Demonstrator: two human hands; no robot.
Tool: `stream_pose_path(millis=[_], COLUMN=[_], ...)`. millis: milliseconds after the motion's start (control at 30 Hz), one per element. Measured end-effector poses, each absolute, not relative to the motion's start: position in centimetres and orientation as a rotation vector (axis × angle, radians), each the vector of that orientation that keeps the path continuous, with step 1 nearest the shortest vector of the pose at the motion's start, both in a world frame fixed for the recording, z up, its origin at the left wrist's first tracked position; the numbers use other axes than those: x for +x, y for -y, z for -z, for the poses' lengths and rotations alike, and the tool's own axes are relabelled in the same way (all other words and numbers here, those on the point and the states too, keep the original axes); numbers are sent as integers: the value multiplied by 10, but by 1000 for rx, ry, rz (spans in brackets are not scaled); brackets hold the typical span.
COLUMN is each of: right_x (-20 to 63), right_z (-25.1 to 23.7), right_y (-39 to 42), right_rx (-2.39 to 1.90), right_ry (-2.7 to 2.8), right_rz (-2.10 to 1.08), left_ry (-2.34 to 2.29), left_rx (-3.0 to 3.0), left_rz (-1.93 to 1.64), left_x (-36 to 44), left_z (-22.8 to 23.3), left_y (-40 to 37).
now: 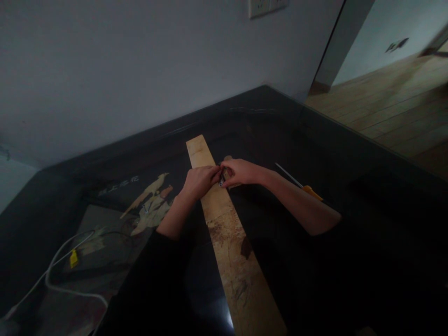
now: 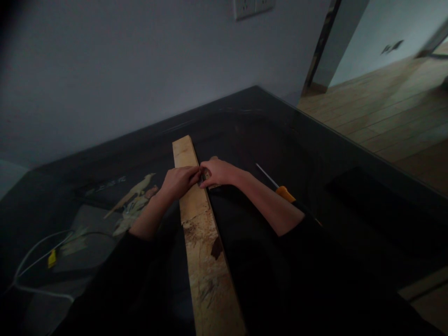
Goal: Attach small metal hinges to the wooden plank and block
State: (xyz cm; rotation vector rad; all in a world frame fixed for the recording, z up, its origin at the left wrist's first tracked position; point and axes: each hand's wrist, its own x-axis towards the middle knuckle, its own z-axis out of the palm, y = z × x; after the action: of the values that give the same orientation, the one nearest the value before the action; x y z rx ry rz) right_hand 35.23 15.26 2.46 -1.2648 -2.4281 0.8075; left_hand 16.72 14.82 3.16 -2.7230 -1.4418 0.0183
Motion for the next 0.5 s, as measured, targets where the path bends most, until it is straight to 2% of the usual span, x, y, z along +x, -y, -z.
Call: stream_pose_path(millis=[500], right_x=[351], right_z=[-25], right_y=[-153], right_rx=[-1283], right_ry=[2443], right_rz=[-809], left_ry=[1436], left_rx=[-2686], left_rz=[38], left_x=[165], left_z=[-39], left_y=[-146])
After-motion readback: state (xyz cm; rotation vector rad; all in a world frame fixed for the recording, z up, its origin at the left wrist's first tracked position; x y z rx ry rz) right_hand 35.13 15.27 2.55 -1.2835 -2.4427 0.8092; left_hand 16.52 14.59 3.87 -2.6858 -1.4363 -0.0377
